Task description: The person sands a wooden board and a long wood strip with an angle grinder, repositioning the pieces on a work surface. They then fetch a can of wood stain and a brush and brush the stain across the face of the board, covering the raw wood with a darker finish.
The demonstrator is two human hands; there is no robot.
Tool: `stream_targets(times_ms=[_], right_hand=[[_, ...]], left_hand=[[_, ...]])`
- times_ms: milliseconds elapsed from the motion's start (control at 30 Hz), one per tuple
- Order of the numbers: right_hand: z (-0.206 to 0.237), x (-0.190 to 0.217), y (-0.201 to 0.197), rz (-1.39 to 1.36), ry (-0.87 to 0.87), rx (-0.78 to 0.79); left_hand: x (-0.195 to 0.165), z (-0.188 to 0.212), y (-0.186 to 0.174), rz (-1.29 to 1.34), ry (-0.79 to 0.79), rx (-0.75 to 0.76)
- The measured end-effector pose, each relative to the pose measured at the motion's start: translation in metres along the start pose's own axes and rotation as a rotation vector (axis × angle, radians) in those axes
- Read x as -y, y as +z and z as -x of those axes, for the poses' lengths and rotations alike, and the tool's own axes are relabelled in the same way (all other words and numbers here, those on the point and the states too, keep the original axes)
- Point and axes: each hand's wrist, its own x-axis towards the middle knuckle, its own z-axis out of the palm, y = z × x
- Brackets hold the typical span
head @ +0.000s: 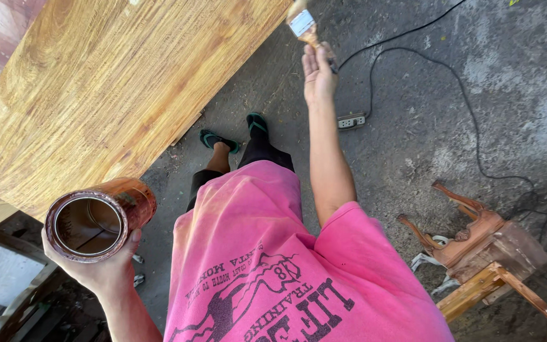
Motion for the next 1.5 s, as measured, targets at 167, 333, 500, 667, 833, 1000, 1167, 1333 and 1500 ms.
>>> stream_targets(times_ms=[167,333,500,667,833,1000,1167,1333,1500], right_hand=[[0.055,-0.043,-0.006,0.021,0.083,0.056],[0.078,-0.035,-0.028,0.114,0.191,0.035],[0.025,0.000,-0.032,0.054,-0.024,-0.005],[0.021,-0.022,-0.015,0.092,-0.057,0.079],[0.088,-0.070,-0.008,0.126,-0.025,0.094],[0.173,-0.124,-0.012,0.122,0.008,0.084],[0.252,-0.165,-0.045,0.137,0.193,0.127],[0.282,-0.137,-0.076,-0.125,0.162,0.144],[0.276,-0.081,-0.079,0.004,0.022,-0.034]], left_hand=[[-0.006,0.011,-0.004,-0.005,-0.008,-0.003],[-0.010,0.023,-0.006,-0.036,-0.009,-0.022],[-0.015,0.038,-0.013,-0.030,-0.015,-0.038],[-0.015,0.054,-0.030,0.002,-0.044,-0.082],[-0.006,0.074,-0.065,0.002,0.003,-0.076],[0.017,0.103,-0.118,0.016,-0.018,-0.074],[0.058,0.132,-0.183,-0.115,0.049,-0.007],[0.075,0.163,-0.232,-0.101,0.022,-0.028],[0.082,0.164,-0.244,-0.110,0.061,-0.046]])
